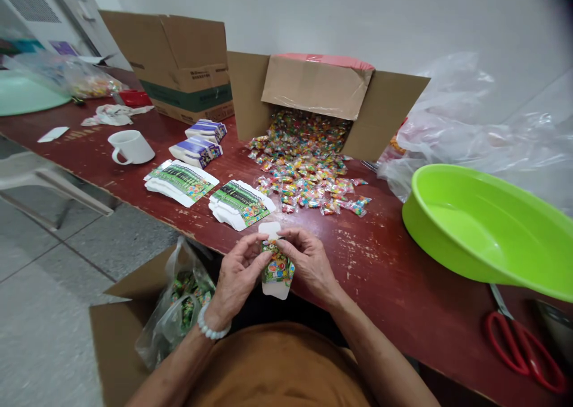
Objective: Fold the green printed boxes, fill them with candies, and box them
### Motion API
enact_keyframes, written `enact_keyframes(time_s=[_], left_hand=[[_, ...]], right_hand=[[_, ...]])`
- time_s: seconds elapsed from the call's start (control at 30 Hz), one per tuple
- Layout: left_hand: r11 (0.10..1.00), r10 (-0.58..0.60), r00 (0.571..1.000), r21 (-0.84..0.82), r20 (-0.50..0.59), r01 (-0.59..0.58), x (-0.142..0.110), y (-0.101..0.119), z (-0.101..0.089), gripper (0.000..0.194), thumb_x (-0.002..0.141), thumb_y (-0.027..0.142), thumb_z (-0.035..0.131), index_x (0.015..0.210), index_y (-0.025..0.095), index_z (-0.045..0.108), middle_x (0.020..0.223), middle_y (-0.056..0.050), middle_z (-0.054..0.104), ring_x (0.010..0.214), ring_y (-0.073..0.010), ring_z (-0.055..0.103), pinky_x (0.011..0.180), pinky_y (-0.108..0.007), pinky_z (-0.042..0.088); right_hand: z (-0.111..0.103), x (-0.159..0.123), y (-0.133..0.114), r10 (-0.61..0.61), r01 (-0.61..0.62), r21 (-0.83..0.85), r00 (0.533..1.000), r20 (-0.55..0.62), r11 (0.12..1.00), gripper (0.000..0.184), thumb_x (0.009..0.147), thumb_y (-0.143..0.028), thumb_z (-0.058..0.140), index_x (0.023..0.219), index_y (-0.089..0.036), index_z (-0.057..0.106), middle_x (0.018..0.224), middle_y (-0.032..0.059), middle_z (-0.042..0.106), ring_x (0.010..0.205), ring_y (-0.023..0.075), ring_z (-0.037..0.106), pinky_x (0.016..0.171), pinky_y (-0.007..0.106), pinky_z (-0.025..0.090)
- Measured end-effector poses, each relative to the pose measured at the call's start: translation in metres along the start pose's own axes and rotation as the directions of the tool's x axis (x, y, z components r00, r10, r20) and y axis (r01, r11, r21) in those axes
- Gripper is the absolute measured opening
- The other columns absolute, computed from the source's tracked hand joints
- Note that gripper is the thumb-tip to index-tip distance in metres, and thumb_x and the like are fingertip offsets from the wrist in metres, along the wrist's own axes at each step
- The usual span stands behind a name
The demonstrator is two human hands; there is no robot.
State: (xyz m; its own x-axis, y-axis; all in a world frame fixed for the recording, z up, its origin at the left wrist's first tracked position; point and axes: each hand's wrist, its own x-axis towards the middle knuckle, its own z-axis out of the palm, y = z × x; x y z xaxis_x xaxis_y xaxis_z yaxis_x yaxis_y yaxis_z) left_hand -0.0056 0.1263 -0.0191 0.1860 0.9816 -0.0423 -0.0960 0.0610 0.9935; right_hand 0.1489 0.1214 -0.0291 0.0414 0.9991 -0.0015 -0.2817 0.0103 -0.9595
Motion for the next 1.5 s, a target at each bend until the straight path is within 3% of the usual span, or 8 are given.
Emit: enact_keyframes(time_s=[0.13, 0.27, 0.47, 0.63, 0.73, 1.03, 1.37, 1.5], left_hand=[[0.997, -0.065, 0.997, -0.032, 0.028, 0.066, 0.004, 0.000, -0.002, 0.032, 0.080, 0.039, 0.074, 0.102, 0.018, 0.065, 0.092, -0.004, 0.072, 0.080, -0.0172, 0.065, 0.073, -0.026, 0.052], [0.999, -0.042, 0.998, 0.027, 0.051, 0.041, 0.005, -0.003, -0.003, 0.029, 0.081, 0.039, 0.073, 0.100, 0.019, 0.065, 0.092, -0.004, 0.072, 0.082, -0.0184, 0.066, 0.073, -0.026, 0.052], [0.989, -0.060, 0.997, -0.136, 0.055, 0.067, 0.006, -0.002, -0.003, 0.044, 0.075, 0.033, 0.079, 0.109, 0.024, 0.052, 0.084, 0.003, 0.069, 0.073, -0.0127, 0.064, 0.069, -0.022, 0.052], [0.901, -0.302, 0.924, -0.247, 0.235, 0.357, 0.001, 0.000, 0.002, 0.048, 0.083, 0.049, 0.069, 0.116, 0.019, 0.054, 0.088, -0.003, 0.069, 0.065, -0.0153, 0.066, 0.058, -0.026, 0.055], [0.875, -0.344, 0.896, -0.249, 0.281, 0.415, 0.000, -0.003, 0.005, 0.052, 0.087, 0.057, 0.060, 0.119, 0.017, 0.057, 0.078, -0.004, 0.068, 0.048, -0.0152, 0.062, 0.045, -0.027, 0.051], [0.924, -0.253, 0.931, -0.219, 0.264, 0.313, 0.004, -0.007, 0.004, 0.067, 0.091, 0.065, 0.046, 0.130, 0.013, 0.060, 0.075, -0.007, 0.070, 0.049, -0.0145, 0.060, 0.045, -0.025, 0.052], [0.894, -0.323, 0.934, -0.275, 0.150, 0.354, 0.004, -0.008, 0.008, 0.060, 0.087, 0.062, 0.057, 0.129, 0.019, 0.058, 0.097, -0.009, 0.071, 0.050, -0.0133, 0.061, 0.044, -0.023, 0.049], [0.854, -0.388, 0.904, -0.299, 0.182, 0.427, -0.005, -0.011, 0.003, 0.050, 0.082, 0.051, 0.070, 0.122, 0.023, 0.055, 0.092, -0.005, 0.070, 0.059, -0.0147, 0.064, 0.056, -0.026, 0.054]], right_hand=[[-0.011, 0.008, -0.005, 0.097, -0.093, -0.092, 0.995, 0.035, 0.991, 0.029, 0.076, -0.045, 0.076, 0.075, -0.017, 0.070, 0.071, 0.0009, 0.064, 0.065, 0.0125, 0.054, 0.063, 0.026, 0.045], [-0.018, 0.017, -0.007, 0.088, -0.087, -0.011, 0.994, 0.072, 0.996, 0.039, 0.065, -0.039, 0.085, 0.094, -0.020, 0.068, 0.072, -0.0016, 0.064, 0.066, 0.0134, 0.058, 0.062, 0.025, 0.046], [-0.023, 0.017, -0.006, -0.099, 0.151, -0.276, 0.976, 0.196, 0.949, 0.011, 0.080, -0.031, 0.072, 0.078, -0.020, 0.071, 0.075, 0.0005, 0.067, 0.070, 0.0154, 0.058, 0.069, 0.028, 0.045], [-0.023, 0.012, -0.005, -0.254, 0.327, -0.423, 0.942, 0.221, 0.845, 0.009, 0.086, -0.028, 0.067, 0.083, -0.022, 0.073, 0.078, 0.0015, 0.067, 0.073, 0.0166, 0.060, 0.070, 0.030, 0.045], [-0.023, 0.010, -0.008, -0.147, 0.273, -0.453, 0.945, 0.294, 0.848, 0.017, 0.089, -0.036, 0.065, 0.083, -0.022, 0.072, 0.079, 0.0021, 0.068, 0.074, 0.0168, 0.061, 0.071, 0.030, 0.047], [-0.013, 0.018, -0.012, 0.084, -0.030, -0.241, 0.972, 0.217, 0.970, 0.019, 0.079, -0.036, 0.073, 0.087, -0.018, 0.073, 0.080, 0.0027, 0.072, 0.064, 0.0133, 0.062, 0.063, 0.027, 0.051], [-0.009, -0.002, -0.015, -0.211, 0.417, -0.505, 0.885, 0.416, 0.755, 0.012, 0.092, -0.028, 0.061, 0.100, -0.022, 0.068, 0.105, 0.0060, 0.069, 0.098, 0.0188, 0.064, 0.091, 0.036, 0.049], [-0.035, 0.011, -0.009, -0.247, 0.494, -0.597, 0.859, 0.449, 0.632, 0.021, 0.093, -0.029, 0.061, 0.112, -0.024, 0.068, 0.115, 0.0085, 0.065, 0.109, 0.0207, 0.061, 0.099, 0.038, 0.046]])
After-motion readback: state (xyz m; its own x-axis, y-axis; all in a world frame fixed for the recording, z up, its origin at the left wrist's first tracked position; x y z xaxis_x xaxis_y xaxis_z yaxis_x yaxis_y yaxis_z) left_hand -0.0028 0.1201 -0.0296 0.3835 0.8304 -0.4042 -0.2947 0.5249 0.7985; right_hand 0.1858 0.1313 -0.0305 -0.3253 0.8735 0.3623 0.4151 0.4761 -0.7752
